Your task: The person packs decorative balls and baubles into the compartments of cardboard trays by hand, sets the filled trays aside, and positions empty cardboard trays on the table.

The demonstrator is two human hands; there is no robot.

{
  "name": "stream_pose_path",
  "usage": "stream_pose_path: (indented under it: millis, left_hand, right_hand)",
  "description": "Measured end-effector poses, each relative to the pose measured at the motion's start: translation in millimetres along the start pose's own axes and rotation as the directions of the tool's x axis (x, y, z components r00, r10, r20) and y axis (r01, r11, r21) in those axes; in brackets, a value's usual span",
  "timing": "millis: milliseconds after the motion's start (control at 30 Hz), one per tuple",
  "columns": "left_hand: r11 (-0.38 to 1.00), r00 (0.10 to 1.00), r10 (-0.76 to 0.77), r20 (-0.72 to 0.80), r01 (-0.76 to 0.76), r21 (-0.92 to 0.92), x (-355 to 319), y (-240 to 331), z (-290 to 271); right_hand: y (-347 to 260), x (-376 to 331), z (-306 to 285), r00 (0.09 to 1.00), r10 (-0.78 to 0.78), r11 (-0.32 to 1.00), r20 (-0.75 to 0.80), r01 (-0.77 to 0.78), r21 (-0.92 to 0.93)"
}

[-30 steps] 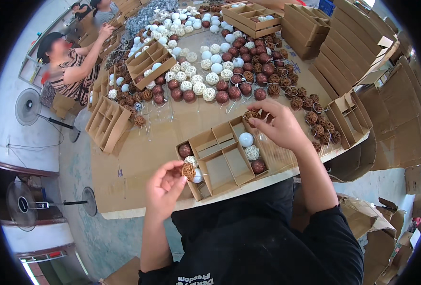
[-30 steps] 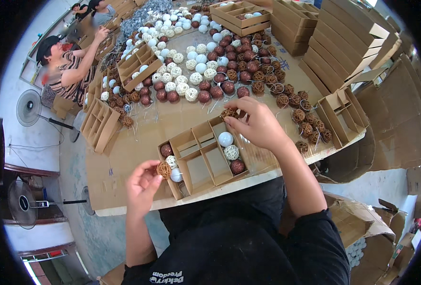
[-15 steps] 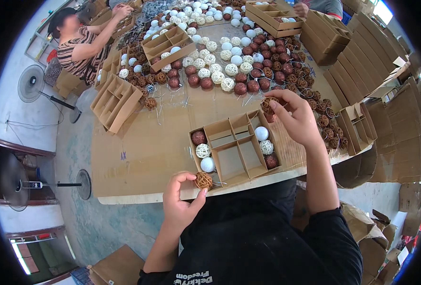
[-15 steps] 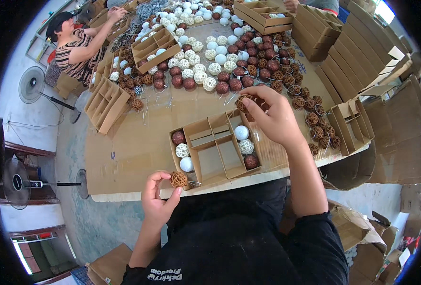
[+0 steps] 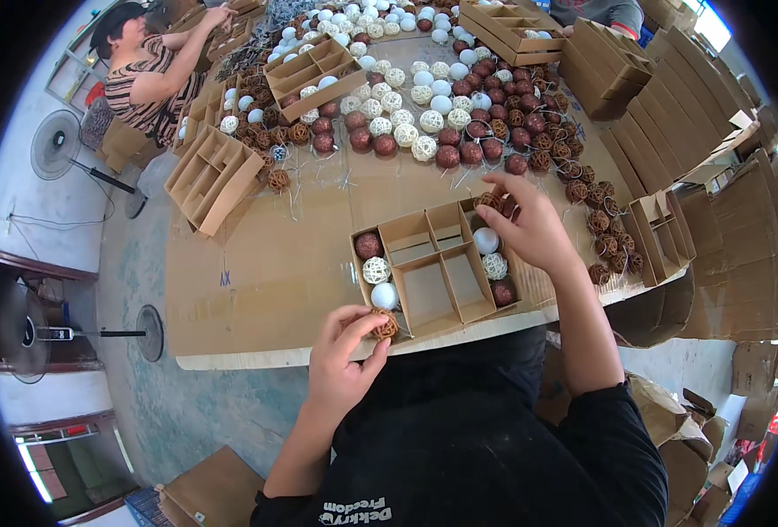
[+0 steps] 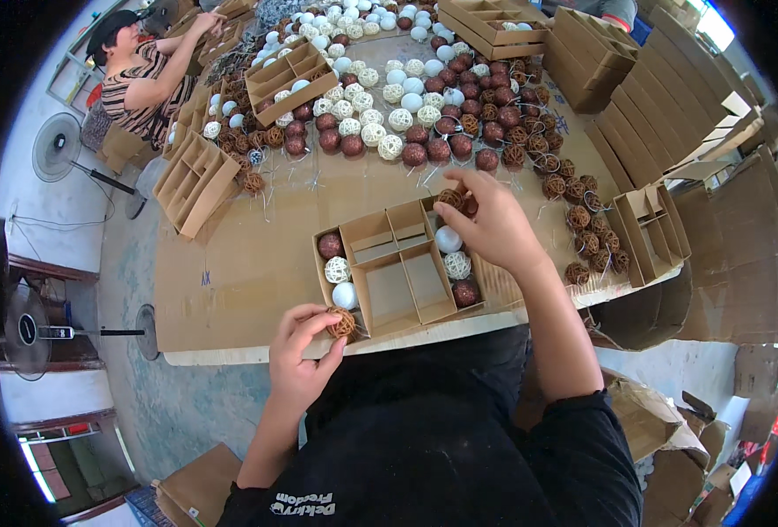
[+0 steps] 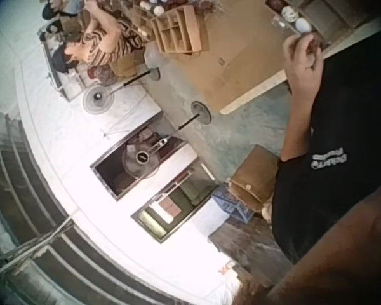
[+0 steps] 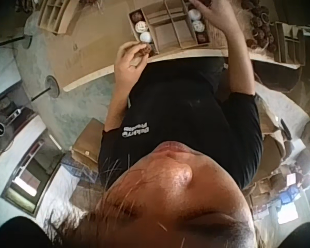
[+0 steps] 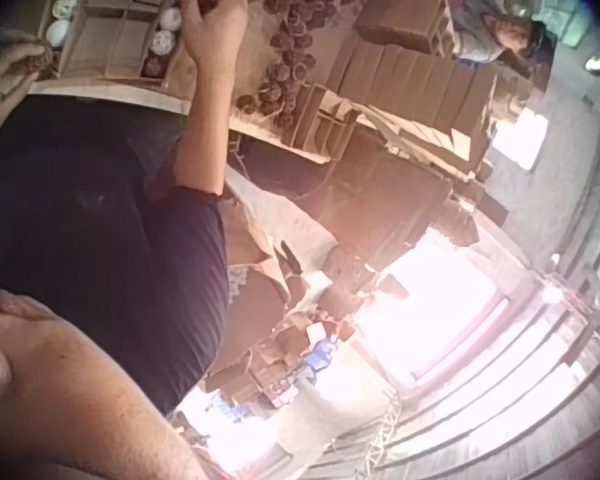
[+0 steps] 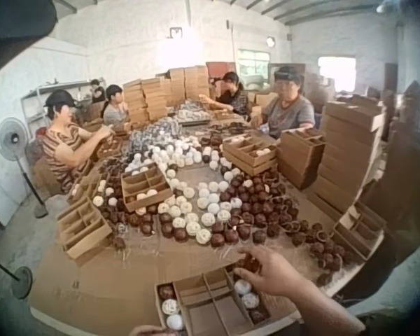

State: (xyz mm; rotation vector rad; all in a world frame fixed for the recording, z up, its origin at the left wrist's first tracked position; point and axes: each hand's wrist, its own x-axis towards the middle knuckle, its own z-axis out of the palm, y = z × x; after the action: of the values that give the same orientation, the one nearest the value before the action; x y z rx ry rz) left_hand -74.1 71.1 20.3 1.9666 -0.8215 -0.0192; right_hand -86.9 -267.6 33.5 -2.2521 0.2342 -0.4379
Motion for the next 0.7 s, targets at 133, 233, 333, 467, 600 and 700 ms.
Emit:
stream_pose_path:
  millis: [133, 233, 333, 467, 600, 700]
  left_hand:
    - [0.989, 0.995, 0.068, 0.076, -0.077, 0.128, 2.4, -1.9, 3.0]
    - [0.986, 0.992, 0.039, 0.116, -0.057, 0.154, 4.5, 0.3, 6.0]
    - [0.991, 0.996, 0.014, 0.083, -0.025, 0.13, 3.8, 9.1, 9.6]
    - [0.986, 0.998, -0.009, 0.058, -0.001, 0.168, 2.4, 3.9, 15.0]
    - [0.985, 0.981, -0.171, 0.094, 0.168, 0.036, 7.3, 4.5, 17.5]
    - [0.972, 0.96, -0.235, 0.151, 0.227, 0.067, 13.6, 11.9, 13.3]
  right_hand:
    - [-4.6, -2.8, 9.6, 1.0, -0.005, 1.0, -0.03, 0.004, -0.031]
    - [4.0, -4.5, 15.8, 0.99, -0.136, 0.983, -0.037, 0.13, -0.127]
    - [-1.4, -6.7, 22.3, 0.996, -0.086, 0.969, -0.03, 0.077, -0.234]
    - [1.5, -9.7, 20.3, 0.997, -0.062, 0.982, -0.055, 0.051, -0.181]
    - [1.5, -9.9, 19.2, 0.993, -0.118, 0.963, -0.021, 0.109, -0.247]
    - [-8.9, -10.8, 22.6, 0.992, -0.102, 0.968, -0.077, 0.081, -0.236]
